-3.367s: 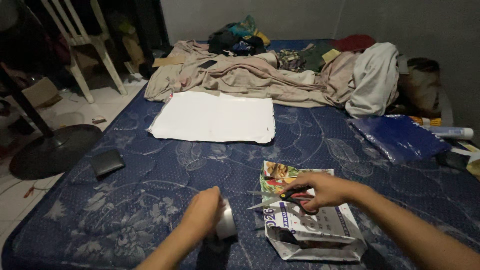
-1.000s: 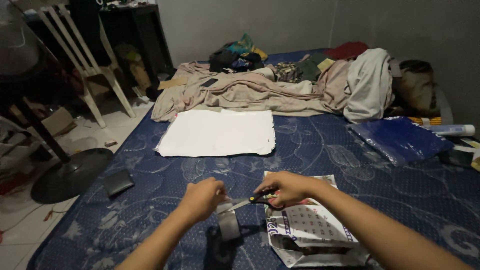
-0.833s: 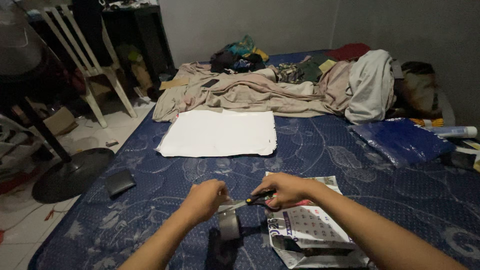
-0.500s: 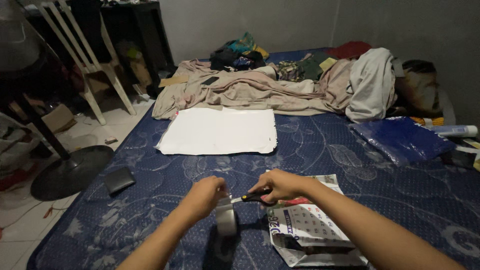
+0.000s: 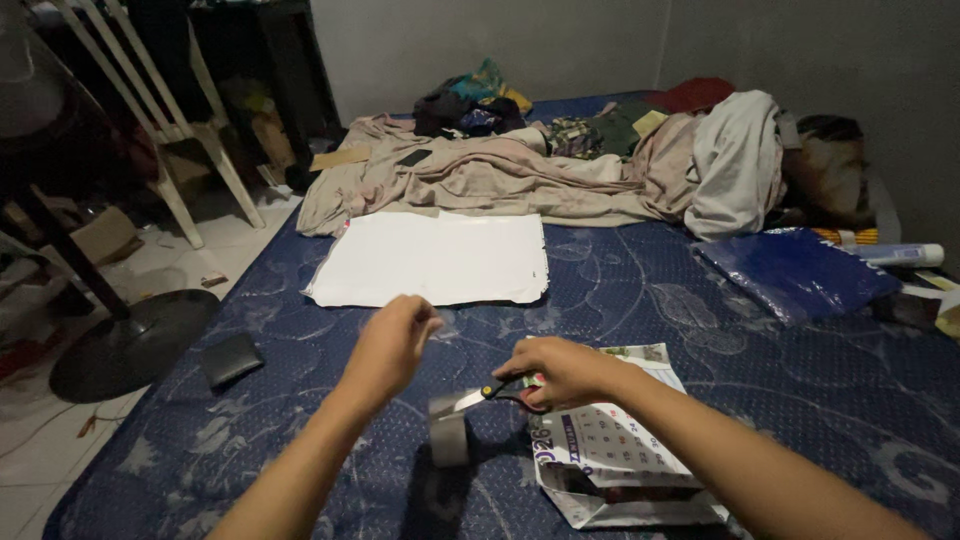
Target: The person folds a printed calendar sheet, cuts and applies clear tape to seal the edges, and places the wrapped item on the bed. They then handle a white padded envelope and another calendar sheet, applying tape to the envelope's edge.
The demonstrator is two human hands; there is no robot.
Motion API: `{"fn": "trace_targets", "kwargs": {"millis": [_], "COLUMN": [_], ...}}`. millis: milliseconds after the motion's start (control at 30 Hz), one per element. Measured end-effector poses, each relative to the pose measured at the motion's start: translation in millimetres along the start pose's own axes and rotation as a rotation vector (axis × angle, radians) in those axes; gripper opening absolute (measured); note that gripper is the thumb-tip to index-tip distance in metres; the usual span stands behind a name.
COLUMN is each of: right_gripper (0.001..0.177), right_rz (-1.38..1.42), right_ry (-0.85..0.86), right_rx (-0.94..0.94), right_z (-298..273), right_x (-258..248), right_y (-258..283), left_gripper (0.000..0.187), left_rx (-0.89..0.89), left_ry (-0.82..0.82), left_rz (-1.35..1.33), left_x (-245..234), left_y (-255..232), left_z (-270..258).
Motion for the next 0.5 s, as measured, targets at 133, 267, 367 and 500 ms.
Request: {"fn": "trace_targets", "kwargs": {"millis": [133,267,367,500], "right_gripper": [0.051,0.055,0.061,0.056], "right_rz": [0.055,0.015,0.001,-0.195], "right_ry": [-0.117,-0.246,-0.527,-0.817], "right_rx": [-0.133,0.045,0.065,0.563], "right_z": [-11.0,-27.6,-63.5,-130.2], "right_x": [-8.1,-23.9,-47.3,-62.8], "right_y": [5.2,-29.3,-91.2,-222.6], "left_gripper": [0.019,0.018,0.017,0.016], "left_rx": [0.027,0.059,0.060,0.036], "left_ry": [-0.067,-0.147,-0.155,-0.151], "left_rz": [0.174,0.106,0.088,0.045], "left_x": [-7.6,-8.2,-4.8,13.1], "left_y": [-16.3,-24.0,-18.4,-6.9], "left_z": [9.1,16.5,19.7,27.9]}}
Point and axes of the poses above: each hand's wrist, its own z-axis towards the middle knuckle, its own x-axis out of the palm, y = z × x, the point moved 2 cm from there along z, towards the middle knuckle, and after that the axes turned 11 degrees about z, right-handed, at the moved point
